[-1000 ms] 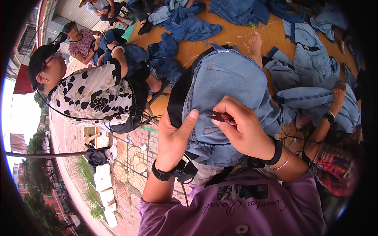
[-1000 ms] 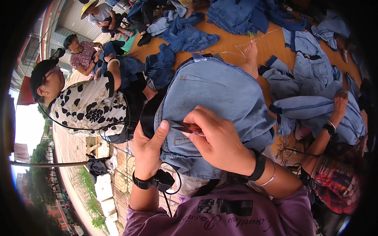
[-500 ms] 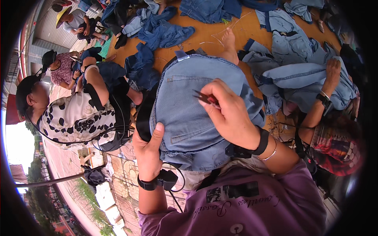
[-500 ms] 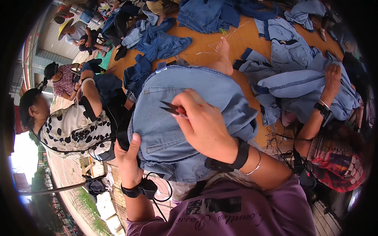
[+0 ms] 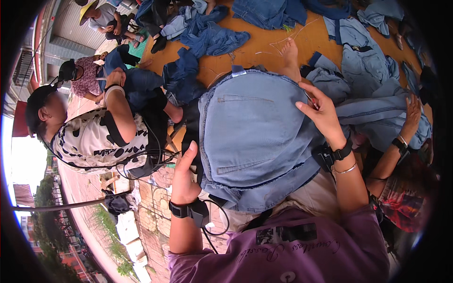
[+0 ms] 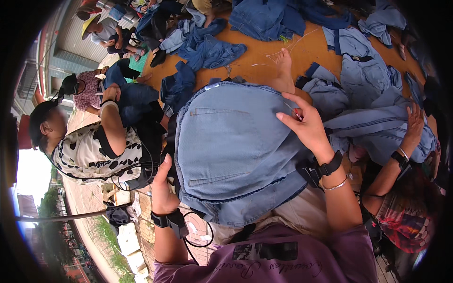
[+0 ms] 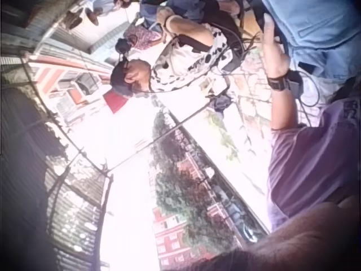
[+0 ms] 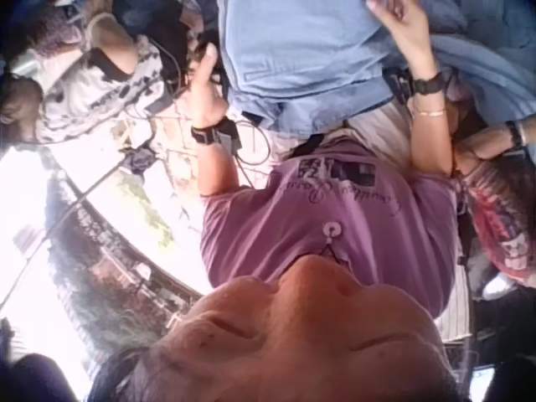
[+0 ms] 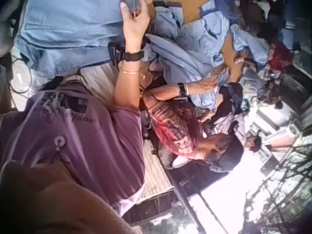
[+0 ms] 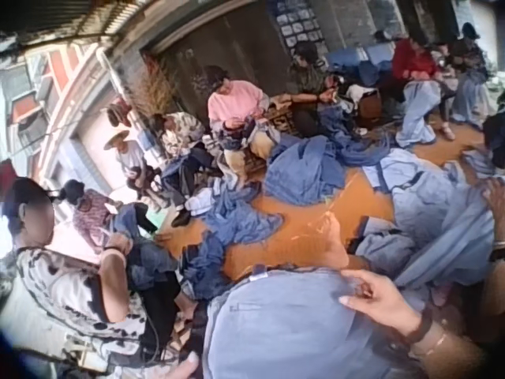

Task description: Inspecting denim jeans and using thread nippers to trim loose threads from seams and labels.

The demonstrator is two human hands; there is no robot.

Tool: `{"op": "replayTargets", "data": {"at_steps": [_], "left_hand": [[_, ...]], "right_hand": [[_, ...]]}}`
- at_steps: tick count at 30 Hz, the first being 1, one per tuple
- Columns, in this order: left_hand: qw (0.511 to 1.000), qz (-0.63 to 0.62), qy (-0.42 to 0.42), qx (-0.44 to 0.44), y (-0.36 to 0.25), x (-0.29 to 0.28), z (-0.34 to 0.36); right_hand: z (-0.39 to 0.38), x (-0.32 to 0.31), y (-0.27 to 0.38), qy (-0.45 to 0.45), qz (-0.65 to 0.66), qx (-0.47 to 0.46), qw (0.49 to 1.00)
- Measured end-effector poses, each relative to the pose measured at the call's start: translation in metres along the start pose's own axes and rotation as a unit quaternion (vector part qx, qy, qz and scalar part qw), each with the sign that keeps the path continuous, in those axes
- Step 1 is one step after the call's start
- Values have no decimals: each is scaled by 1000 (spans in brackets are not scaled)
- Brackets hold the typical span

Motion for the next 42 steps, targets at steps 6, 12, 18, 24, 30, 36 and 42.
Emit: {"op": "replayTargets", "data": {"at_steps": [6,12,18,24,30,36,42], "left_hand": [[991,80,100,25,-24,-1,16],[997,-21,74,-20,-24,21,24],[988,-110,76,-75,-25,50,15],[988,-55,141,-22,-25,58,19],[992,-25,73,95,-24,41,17],[989,-47,112,83,-30,44,15],[979,-90,143,110,-42,43,24]], "right_hand": [[16,19,-5,64,43,-26,997],[19,26,21,48,58,-73,994],[9,70,82,136,30,-134,981],[14,101,90,182,-134,-302,926],[53,50,84,-49,-76,-188,978],[88,0,26,-44,-43,-162,985],[70,5,-42,83,49,-4,995]]}}
Point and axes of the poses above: each hand's wrist, its own z-axis towards the middle knuckle, its own x-axis out of the palm, y = z × x, the point moved 3 cm from there along z, towards the middle knuckle, and after that the axes turned 6 degrees about z, right-handed, at the moved point
